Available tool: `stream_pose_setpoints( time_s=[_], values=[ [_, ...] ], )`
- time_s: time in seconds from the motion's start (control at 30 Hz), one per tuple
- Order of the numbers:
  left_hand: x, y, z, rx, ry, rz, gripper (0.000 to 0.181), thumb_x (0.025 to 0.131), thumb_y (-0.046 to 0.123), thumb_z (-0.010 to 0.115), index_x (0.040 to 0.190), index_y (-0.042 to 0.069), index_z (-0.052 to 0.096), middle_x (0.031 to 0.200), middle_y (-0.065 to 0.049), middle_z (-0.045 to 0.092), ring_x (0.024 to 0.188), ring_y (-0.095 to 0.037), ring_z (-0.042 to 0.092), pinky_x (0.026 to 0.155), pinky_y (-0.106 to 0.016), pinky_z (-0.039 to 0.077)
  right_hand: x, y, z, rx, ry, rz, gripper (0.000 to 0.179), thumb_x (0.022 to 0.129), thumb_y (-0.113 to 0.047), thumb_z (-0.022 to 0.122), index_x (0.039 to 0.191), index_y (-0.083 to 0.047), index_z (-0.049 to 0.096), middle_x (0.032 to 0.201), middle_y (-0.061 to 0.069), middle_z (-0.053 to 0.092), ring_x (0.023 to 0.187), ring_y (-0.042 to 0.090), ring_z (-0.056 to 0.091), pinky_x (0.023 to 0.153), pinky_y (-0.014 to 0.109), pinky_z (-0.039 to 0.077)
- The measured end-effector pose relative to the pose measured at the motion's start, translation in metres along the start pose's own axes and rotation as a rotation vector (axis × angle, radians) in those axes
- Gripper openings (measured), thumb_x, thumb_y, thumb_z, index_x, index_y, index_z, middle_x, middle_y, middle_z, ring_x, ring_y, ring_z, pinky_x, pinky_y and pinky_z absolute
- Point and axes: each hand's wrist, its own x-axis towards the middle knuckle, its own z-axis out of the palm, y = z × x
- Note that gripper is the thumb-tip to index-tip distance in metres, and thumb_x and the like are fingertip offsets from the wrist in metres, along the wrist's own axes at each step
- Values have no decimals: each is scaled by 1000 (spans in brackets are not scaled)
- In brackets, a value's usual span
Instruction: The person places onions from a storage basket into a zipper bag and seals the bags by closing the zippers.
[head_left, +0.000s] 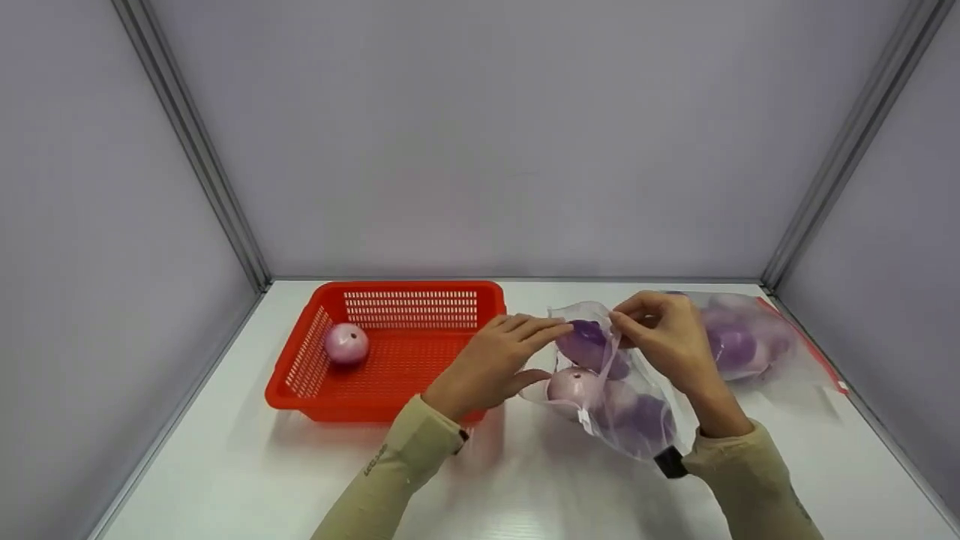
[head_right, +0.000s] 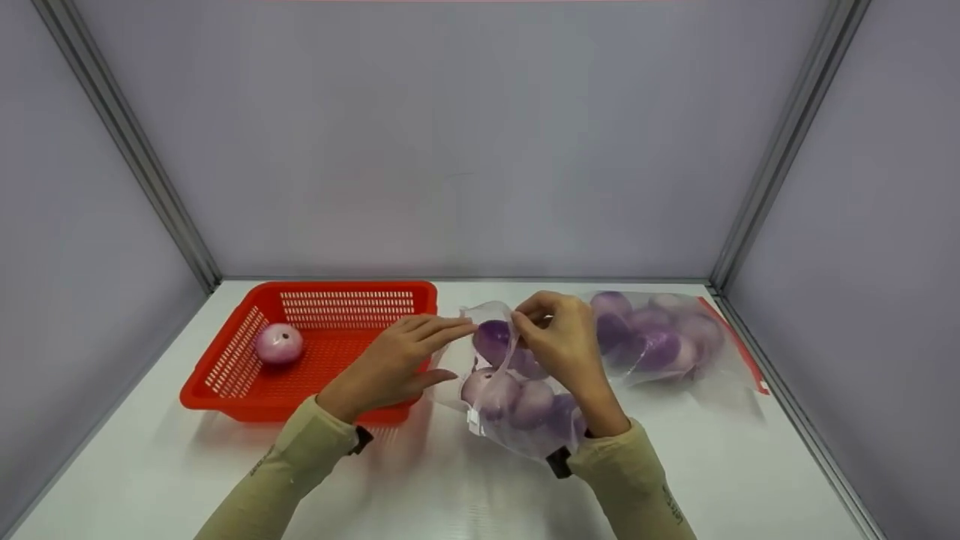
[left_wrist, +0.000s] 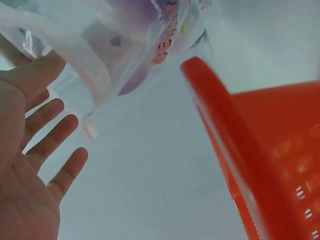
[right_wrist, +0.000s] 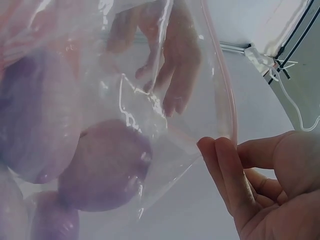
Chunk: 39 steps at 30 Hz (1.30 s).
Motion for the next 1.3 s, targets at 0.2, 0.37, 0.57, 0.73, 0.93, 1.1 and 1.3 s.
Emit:
stream_pose_setpoints(
  time_s=[0.2, 0.37, 0.57, 0.73, 0.93, 1.1, 1.3],
  values=[
    [-12, -17, -14, -58, -4, -112, 68, 93, 32, 79, 154, 23, 50, 151, 2, 58, 134, -21, 57, 118, -46, 43, 0, 1, -2, 7, 1, 14, 15, 94, -8, 76, 94, 7, 75, 78, 14, 73, 63, 12, 73, 63, 27, 63],
    [-25, -35, -30, -80, -22, -232, 68, 94, 33, 78, 155, 24, 48, 153, 2, 55, 138, -24, 54, 117, -54, 43, 0, 2, -3, 14, -3, 11, 14, 94, -7, 76, 93, 7, 75, 77, 13, 73, 63, 11, 73, 63, 27, 63],
    [-41, -60, -46, -124, -6, -365, 68, 95, 34, 76, 155, 23, 47, 154, -1, 54, 141, -27, 51, 118, -57, 40, -1, 2, -6, 6, -2, 20, 12, 93, -6, 76, 92, 5, 76, 78, 12, 73, 63, 11, 73, 64, 27, 63],
    [-54, -84, -57, -148, -2, -477, 66, 96, 34, 75, 156, 23, 47, 155, -5, 53, 144, -31, 47, 120, -59, 36, -1, 2, -7, -1, 4, 17, 11, 93, -6, 76, 92, 5, 76, 78, 13, 73, 63, 10, 73, 63, 26, 63],
    [-73, -117, -62, -216, -44, -622, 72, 99, 36, 71, 161, 24, 37, 163, -7, 43, 151, -33, 39, 122, -60, 33, -2, 3, -9, 9, 5, 10, 13, 94, -6, 75, 92, 7, 75, 77, 11, 74, 62, 10, 72, 64, 26, 63],
    [-90, -146, -63, -306, -65, -716, 75, 101, 32, 69, 164, 20, 31, 162, -12, 41, 151, -36, 37, 123, -60, 31, -5, 3, -12, 9, 15, 20, 11, 93, -6, 76, 92, 6, 75, 77, 11, 73, 62, 10, 72, 64, 26, 63],
    [-110, -176, -60, -419, -127, -853, 74, 101, 28, 69, 163, 12, 30, 163, -18, 38, 151, -40, 35, 124, -62, 28, -4, 4, -13, 21, 24, 23, 12, 93, -6, 76, 92, 7, 74, 77, 10, 73, 62, 11, 72, 64, 26, 63]
  ],
)
